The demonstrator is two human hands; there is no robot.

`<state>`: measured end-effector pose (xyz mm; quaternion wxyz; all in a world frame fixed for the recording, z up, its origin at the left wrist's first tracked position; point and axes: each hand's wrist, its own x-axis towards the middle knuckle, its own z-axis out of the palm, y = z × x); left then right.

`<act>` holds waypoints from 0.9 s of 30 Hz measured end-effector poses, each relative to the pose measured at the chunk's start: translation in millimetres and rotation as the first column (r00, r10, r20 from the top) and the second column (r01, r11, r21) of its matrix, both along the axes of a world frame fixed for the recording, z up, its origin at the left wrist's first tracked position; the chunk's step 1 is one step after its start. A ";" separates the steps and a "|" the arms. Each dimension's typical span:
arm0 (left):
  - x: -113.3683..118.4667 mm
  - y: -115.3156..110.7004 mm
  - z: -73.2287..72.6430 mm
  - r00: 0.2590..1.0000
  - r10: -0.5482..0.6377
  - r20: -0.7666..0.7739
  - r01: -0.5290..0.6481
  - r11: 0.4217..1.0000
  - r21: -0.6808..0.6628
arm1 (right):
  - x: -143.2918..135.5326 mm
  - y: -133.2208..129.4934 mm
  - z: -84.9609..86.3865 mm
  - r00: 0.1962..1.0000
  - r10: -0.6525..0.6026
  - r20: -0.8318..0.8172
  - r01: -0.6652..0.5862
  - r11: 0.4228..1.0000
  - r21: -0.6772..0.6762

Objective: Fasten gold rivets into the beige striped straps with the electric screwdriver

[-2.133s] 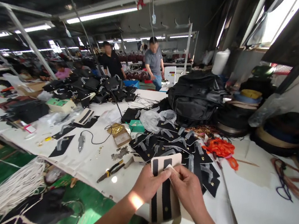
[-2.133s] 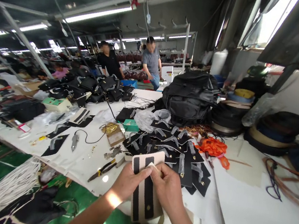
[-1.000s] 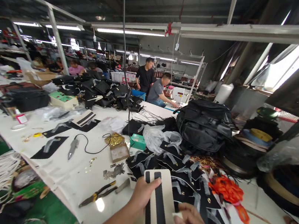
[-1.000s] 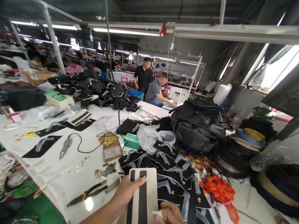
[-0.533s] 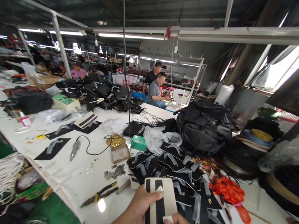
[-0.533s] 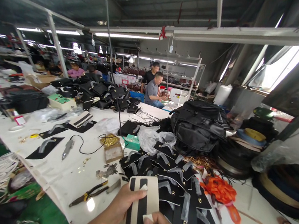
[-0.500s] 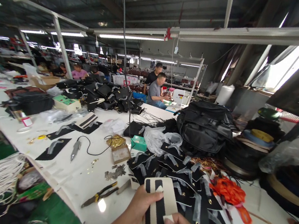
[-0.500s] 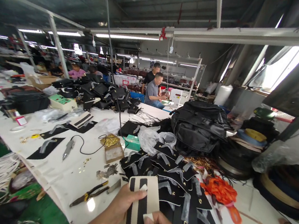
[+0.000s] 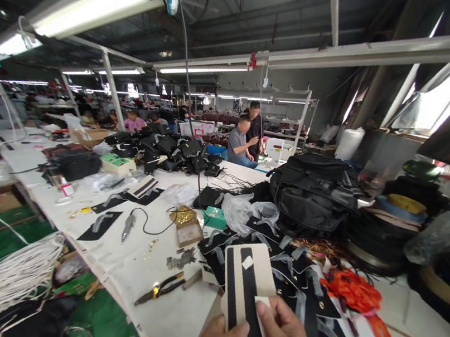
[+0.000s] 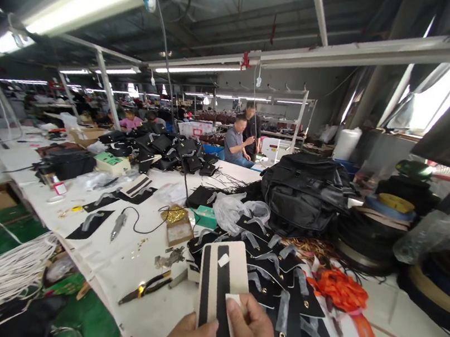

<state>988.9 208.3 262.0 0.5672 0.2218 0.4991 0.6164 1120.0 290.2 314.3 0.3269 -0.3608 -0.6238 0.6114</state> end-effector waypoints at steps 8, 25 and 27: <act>-2.0 -2.2 28.2 0.987 0.150 -0.061 -0.157 0.977 -0.145 | 46.2 15.0 6.6 0.944 -0.318 0.086 0.283 0.917 0.279; 36.0 6.4 67.0 0.978 0.107 -0.179 -0.096 0.993 0.066 | 58.8 -4.3 -6.6 0.985 0.004 0.172 -0.011 0.999 0.036; 36.8 6.5 70.3 0.949 0.130 -0.286 -0.125 0.991 0.036 | 54.8 -4.6 -8.9 0.984 0.006 0.176 -0.015 0.999 0.049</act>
